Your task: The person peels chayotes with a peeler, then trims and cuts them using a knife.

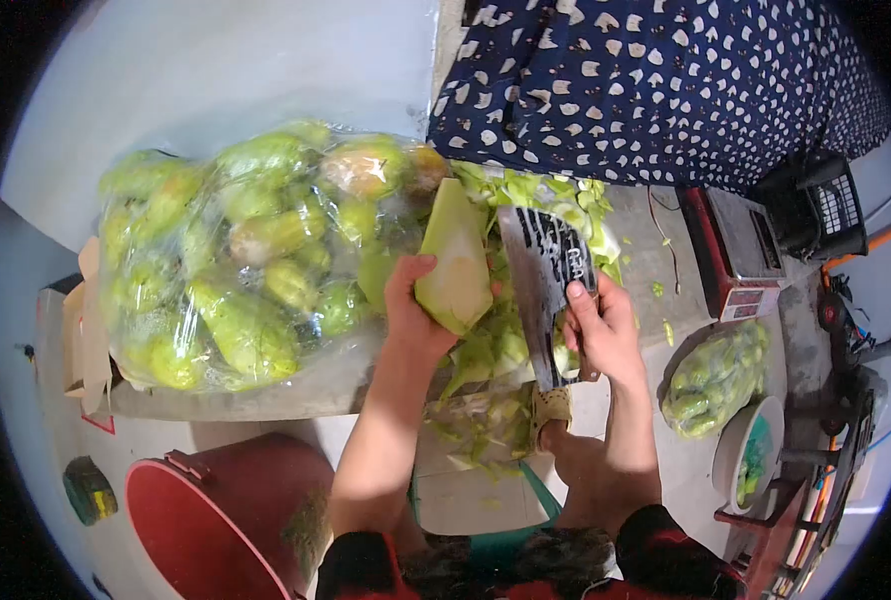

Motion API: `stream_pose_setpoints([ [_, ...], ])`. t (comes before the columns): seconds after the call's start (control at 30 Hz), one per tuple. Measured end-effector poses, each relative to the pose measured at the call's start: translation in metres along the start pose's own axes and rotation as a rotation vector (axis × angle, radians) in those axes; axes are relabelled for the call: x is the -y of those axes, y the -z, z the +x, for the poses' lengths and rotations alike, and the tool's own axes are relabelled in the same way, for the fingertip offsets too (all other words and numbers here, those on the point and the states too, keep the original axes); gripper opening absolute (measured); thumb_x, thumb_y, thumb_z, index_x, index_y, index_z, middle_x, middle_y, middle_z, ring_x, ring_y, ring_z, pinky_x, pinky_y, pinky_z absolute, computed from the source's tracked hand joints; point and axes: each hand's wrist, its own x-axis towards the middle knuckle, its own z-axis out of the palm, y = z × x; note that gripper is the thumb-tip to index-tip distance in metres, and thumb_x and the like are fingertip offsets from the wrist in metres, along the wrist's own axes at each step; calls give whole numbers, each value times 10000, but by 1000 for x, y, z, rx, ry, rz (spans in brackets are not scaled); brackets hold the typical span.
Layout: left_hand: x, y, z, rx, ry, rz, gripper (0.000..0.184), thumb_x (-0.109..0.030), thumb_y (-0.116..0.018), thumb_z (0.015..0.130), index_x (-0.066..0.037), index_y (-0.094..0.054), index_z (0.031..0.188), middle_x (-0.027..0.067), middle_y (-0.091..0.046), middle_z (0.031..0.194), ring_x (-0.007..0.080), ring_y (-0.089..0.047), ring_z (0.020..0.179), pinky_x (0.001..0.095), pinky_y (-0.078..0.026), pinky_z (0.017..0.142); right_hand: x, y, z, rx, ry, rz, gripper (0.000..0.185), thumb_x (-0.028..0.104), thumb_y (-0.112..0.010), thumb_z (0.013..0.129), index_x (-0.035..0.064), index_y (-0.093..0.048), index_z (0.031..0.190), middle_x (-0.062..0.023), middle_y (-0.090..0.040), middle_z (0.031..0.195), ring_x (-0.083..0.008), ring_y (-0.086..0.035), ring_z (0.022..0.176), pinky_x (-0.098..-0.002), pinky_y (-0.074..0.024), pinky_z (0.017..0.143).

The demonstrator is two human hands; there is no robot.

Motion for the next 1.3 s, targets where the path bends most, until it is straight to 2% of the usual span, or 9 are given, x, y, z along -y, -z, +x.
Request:
stream_pose_setpoints([
  [0.13, -9, -12, -2, -102, -134, 34, 511, -330, -533, 884, -43, -481, 1303, 150, -590, 1211, 264, -607, 1024, 436, -538, 823, 9, -20, -5, 40, 12, 2, 201, 219, -512, 1007, 28, -507, 943, 15, -467, 545, -73, -440, 421, -236, -342, 410],
  [0.23, -13, -7, -6, 10, -127, -34, 497, -350, -537, 917, -29, -486, 1293, 145, -601, 1195, 247, -619, 990, 401, -539, 821, 21, -25, -6, 19, -2, 5, 189, 203, -513, 1004, 24, -510, 944, 14, -463, 539, -72, -437, 417, -234, -339, 406],
  [0.27, -14, -6, -10, 16, -131, -55, 497, -350, -537, 917, -29, -486, 1293, 145, -601, 1195, 247, -619, 990, 401, -539, 821, 21, -23, -8, 56, 9, -47, 235, 259, -548, 989, 28, -508, 987, 27, -389, 599, -77, -403, 458, -244, -384, 414],
  [0.33, -18, -2, -21, -115, -47, -13, 457, -335, -531, 946, -25, -495, 1280, 122, -623, 1132, 200, -637, 911, 358, -549, 754, 23, -27, -11, 62, 12, -96, 250, 271, -555, 985, 26, -509, 981, 26, -391, 600, -75, -401, 461, -245, -388, 415],
  [0.43, -26, 8, -26, -93, -121, 159, 438, -291, -568, 943, -19, -514, 1282, 79, -638, 1048, 144, -638, 848, 308, -544, 691, 23, -38, -14, 73, 5, -154, 283, 298, -567, 976, 23, -507, 950, 26, -391, 601, -71, -394, 468, -244, -397, 418],
  [0.53, -37, 3, -30, -48, -178, 288, 456, -280, -620, 928, -5, -533, 1281, 51, -635, 998, 112, -631, 819, 274, -535, 666, 22, -43, -13, 55, 28, -130, 204, 212, -528, 994, 15, -510, 942, 13, -459, 533, -69, -432, 422, -237, -363, 418],
  [0.93, -37, 15, -23, -11, -226, 260, 507, -340, -623, 933, 0, -536, 1300, 44, -641, 1006, 114, -625, 829, 278, -529, 676, 18, -44, -10, 34, 51, -242, 249, 247, -553, 988, 3, -523, 948, 14, -482, 545, -61, -450, 430, -233, -361, 406],
  [1.2, -29, 16, -20, 9, -255, 247, 496, -358, -610, 941, -2, -548, 1282, 39, -642, 972, 102, -620, 794, 270, -522, 647, 18, -46, -9, 39, 27, -144, 252, 232, -536, 996, -2, -533, 1089, 25, -460, 562, -62, -416, 432, -231, -357, 411],
  [1.3, -22, 17, -17, 35, -265, 223, 504, -377, -606, 942, -6, -552, 1278, 34, -640, 950, 98, -619, 774, 271, -520, 638, 17, -57, -8, -14, 51, -86, 264, 266, -553, 986, 8, -504, 964, 31, -382, 590, -57, -356, 435, -243, -374, 386],
])
